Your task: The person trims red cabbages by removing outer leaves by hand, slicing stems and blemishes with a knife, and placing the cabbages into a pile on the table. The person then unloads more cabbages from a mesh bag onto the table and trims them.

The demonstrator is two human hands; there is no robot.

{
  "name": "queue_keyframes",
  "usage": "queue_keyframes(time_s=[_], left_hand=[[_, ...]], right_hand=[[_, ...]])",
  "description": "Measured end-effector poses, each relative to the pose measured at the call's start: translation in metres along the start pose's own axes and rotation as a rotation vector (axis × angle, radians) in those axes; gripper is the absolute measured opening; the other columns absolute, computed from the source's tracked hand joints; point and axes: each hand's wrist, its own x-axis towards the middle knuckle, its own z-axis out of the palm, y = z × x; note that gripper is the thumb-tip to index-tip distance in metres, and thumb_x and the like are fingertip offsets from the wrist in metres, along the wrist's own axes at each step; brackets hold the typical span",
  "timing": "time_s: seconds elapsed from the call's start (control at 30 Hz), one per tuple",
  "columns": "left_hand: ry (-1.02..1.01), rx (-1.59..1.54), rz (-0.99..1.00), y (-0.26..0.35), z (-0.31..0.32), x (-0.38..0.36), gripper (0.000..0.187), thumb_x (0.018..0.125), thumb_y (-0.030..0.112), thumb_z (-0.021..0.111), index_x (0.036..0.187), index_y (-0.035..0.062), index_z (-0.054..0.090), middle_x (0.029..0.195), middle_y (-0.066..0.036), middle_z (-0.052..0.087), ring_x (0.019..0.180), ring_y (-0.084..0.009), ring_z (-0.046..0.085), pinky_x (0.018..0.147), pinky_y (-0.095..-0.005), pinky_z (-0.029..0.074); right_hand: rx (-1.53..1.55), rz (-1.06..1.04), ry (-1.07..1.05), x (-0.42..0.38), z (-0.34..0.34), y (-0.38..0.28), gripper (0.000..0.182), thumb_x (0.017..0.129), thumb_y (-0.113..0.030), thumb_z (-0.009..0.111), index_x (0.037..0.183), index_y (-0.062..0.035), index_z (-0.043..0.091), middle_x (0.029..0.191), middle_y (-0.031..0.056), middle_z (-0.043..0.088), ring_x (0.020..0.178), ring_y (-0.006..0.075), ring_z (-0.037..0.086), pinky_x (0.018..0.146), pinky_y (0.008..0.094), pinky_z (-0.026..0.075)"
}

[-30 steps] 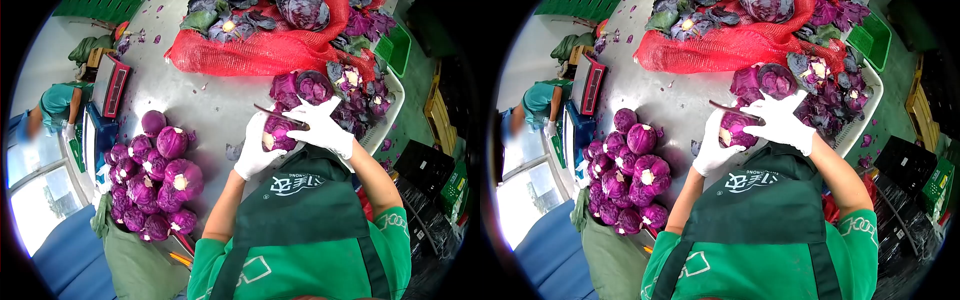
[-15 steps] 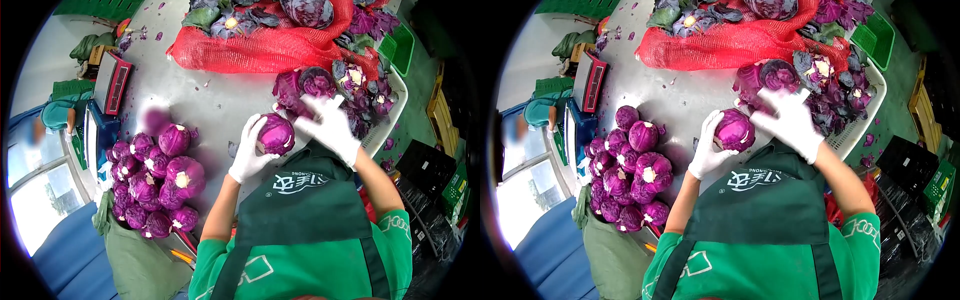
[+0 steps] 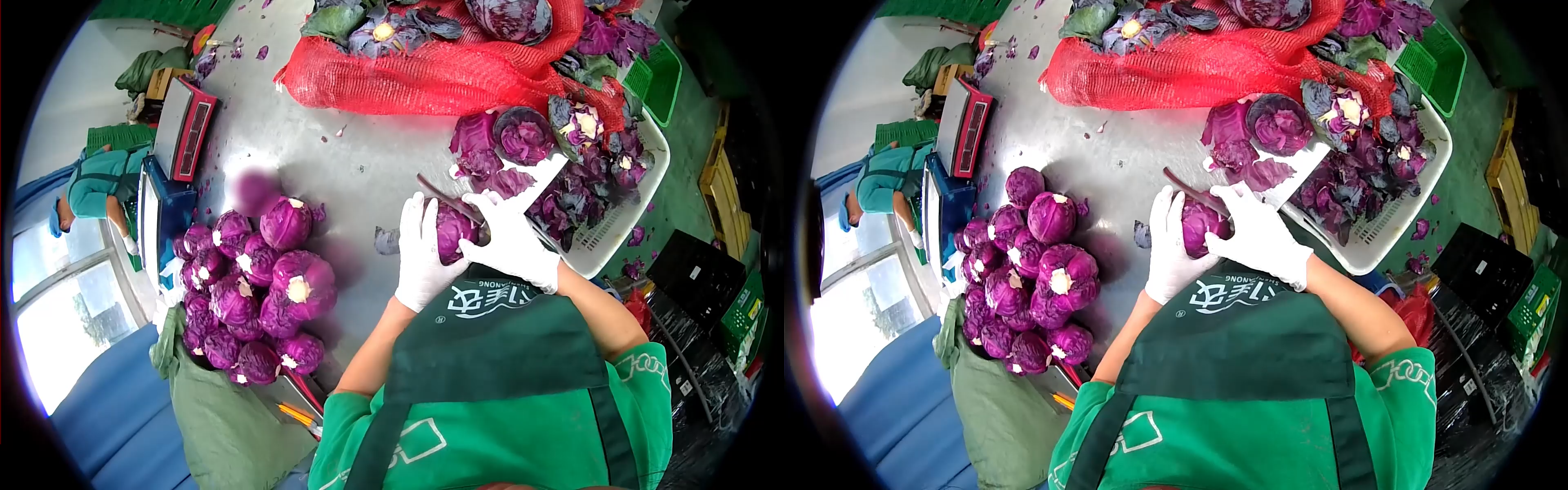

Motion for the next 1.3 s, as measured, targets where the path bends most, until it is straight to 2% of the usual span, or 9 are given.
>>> queue_keyframes(time_s=[0.17,0.33,0.43,0.57,0.67,0.93,1.13,1.17,1.3], left_hand=[[0.007,-0.053,0.002,0.001,-0.005,0.001,0.101,0.065,0.031,0.087,0.145,-0.0017,0.035,0.15,-0.029,0.034,0.139,-0.0465,0.034,0.115,-0.0517,0.031],[0.004,-0.081,0.103,-0.01,-0.004,-0.003,0.103,0.061,0.027,0.089,0.145,0.0001,0.036,0.15,-0.027,0.034,0.138,-0.0461,0.036,0.114,-0.0518,0.033],[0.046,-0.127,0.158,-0.016,-0.008,-0.005,0.103,0.059,0.022,0.09,0.146,0.0043,0.037,0.149,-0.023,0.037,0.138,-0.0406,0.038,0.115,-0.0499,0.033],[0.08,-1.088,-0.569,-0.017,-0.016,-0.011,0.083,0.078,0.017,0.081,0.146,0.0067,0.035,0.143,-0.014,0.045,0.132,-0.0308,0.048,0.112,-0.0428,0.04],[0.142,-1.852,-0.85,-0.005,-0.015,-0.005,0.068,0.087,0.007,0.071,0.145,0.0067,0.035,0.141,-0.013,0.047,0.129,-0.0272,0.05,0.11,-0.0418,0.044],[0.147,-1.591,-0.712,0.014,0.011,-0.004,0.08,0.083,0.001,0.075,0.148,0.0077,0.028,0.141,-0.014,0.045,0.128,-0.0256,0.05,0.107,-0.0415,0.047],[0.16,-1.641,-0.825,0.008,-0.001,0.003,0.063,0.091,0.018,0.068,0.143,0.0058,0.036,0.141,-0.016,0.048,0.128,-0.0352,0.052,0.102,-0.0541,0.051],[0.116,-1.744,-0.865,-0.002,0.001,0.002,0.067,0.092,0.029,0.069,0.146,0.008,0.035,0.145,-0.018,0.045,0.131,-0.0378,0.05,0.102,-0.0587,0.05],[-0.1,-2.164,-1.132,0.003,-0.021,0.008,0.081,0.091,0.053,0.066,0.152,0.0149,0.029,0.151,-0.02,0.036,0.138,-0.0418,0.04,0.106,-0.0681,0.04]], right_hand=[[-0.012,0.078,-0.003,0.005,0.005,0.003,0.061,0.079,-0.025,0.067,0.132,0.0,0.049,0.112,0.0256,0.058,0.106,0.0413,0.06,0.095,0.0471,0.049],[0.045,0.064,0.21,0.034,-0.01,0.044,0.021,0.077,-0.016,0.062,0.093,-0.0031,0.063,0.075,0.0174,0.062,0.073,0.034,0.064,0.07,0.0439,0.049],[-0.143,0.156,0.357,0.055,-0.036,0.092,0.026,0.079,-0.015,0.062,0.103,-0.0055,0.065,0.099,0.0176,0.066,0.088,0.0364,0.065,0.079,0.0445,0.052],[-0.487,-0.015,0.642,0.039,-0.052,0.071,0.041,0.084,-0.017,0.067,0.125,-0.0116,0.063,0.129,0.0146,0.055,0.107,0.0334,0.063,0.084,0.0407,0.055],[-0.045,-0.067,0.423,0.022,-0.021,0.052,0.035,0.085,-0.028,0.075,0.114,-0.0109,0.069,0.106,0.0104,0.063,0.087,0.0259,0.065,0.071,0.0365,0.054],[-0.052,-0.025,0.078,0.024,-0.011,0.001,0.034,0.087,-0.031,0.066,0.109,-0.0053,0.065,0.098,0.0142,0.065,0.098,0.031,0.062,0.094,0.0417,0.044],[-0.041,-0.05,0.289,0.02,-0.026,0.056,0.015,0.082,-0.01,0.056,0.092,-0.0021,0.065,0.082,0.0171,0.064,0.077,0.0325,0.064,0.072,0.0417,0.052],[0.063,0.2,0.273,0.017,-0.031,0.057,0.019,0.085,-0.016,0.062,0.096,-0.0016,0.067,0.082,0.0151,0.065,0.078,0.0275,0.065,0.073,0.0371,0.053],[0.162,-0.045,0.063,0.008,-0.03,0.026,0.049,0.083,-0.039,0.076,0.112,-0.0006,0.068,0.104,0.0148,0.066,0.099,0.0291,0.063,0.086,0.0391,0.051]])
